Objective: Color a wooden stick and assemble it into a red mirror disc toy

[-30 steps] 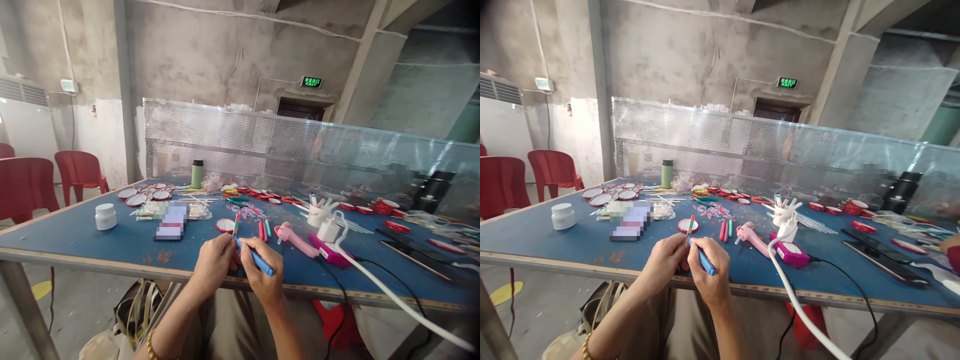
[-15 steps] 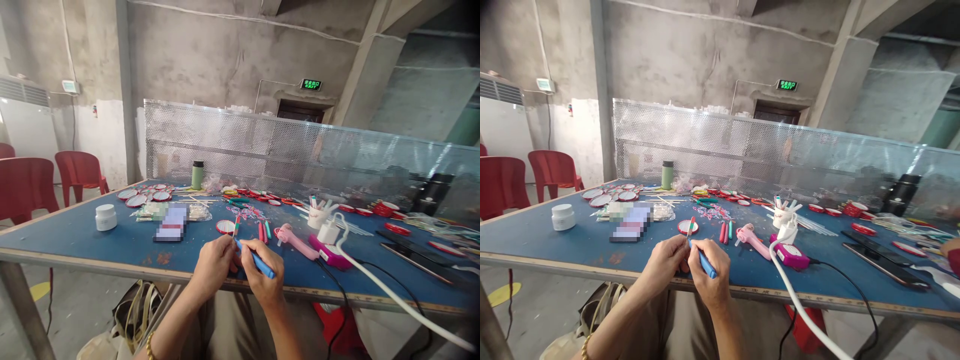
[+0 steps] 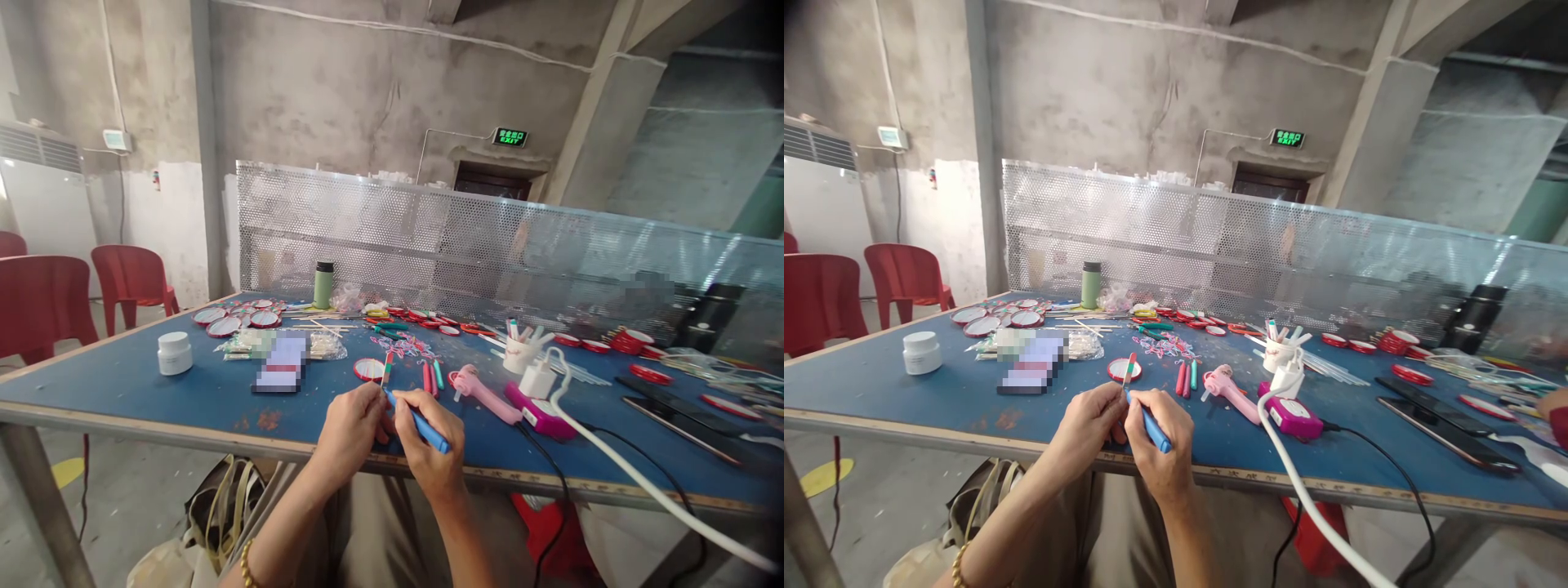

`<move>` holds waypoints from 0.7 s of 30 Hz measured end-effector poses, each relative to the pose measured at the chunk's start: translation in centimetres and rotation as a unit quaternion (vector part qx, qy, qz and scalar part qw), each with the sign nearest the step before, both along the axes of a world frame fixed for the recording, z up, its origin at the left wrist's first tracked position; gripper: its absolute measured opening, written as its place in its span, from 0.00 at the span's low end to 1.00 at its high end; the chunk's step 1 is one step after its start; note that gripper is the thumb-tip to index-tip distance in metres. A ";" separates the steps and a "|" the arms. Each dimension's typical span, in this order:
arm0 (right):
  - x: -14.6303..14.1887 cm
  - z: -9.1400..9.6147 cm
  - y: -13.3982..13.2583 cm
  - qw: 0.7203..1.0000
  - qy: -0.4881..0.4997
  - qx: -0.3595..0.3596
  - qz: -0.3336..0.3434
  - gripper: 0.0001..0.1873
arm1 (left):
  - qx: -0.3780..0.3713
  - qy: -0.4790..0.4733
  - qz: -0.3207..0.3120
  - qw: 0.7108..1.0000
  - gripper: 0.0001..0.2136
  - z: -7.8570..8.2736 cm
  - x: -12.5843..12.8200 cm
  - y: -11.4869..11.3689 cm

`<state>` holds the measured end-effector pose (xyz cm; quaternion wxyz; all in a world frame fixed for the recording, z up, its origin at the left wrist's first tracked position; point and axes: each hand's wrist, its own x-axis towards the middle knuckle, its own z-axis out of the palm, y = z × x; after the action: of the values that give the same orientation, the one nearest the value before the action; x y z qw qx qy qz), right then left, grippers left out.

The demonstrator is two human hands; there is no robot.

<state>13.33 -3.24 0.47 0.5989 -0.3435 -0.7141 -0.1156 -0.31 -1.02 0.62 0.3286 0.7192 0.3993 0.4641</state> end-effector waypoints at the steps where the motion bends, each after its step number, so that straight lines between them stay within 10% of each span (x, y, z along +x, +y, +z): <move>1: 0.0 0.0 0.0 1.000 0.000 0.001 -0.002 0.09 | 0.000 -0.002 -0.002 1.000 0.15 0.0 0.0 0.0; 21: 0.0 0.0 0.0 1.000 0.004 0.004 -0.010 0.09 | 0.002 -0.001 -0.003 1.000 0.15 0.1 -0.1 -0.1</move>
<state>13.29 -3.26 0.43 0.6016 -0.3486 -0.7081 -0.1230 -0.41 -1.17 0.75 0.3292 0.7201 0.3962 0.4648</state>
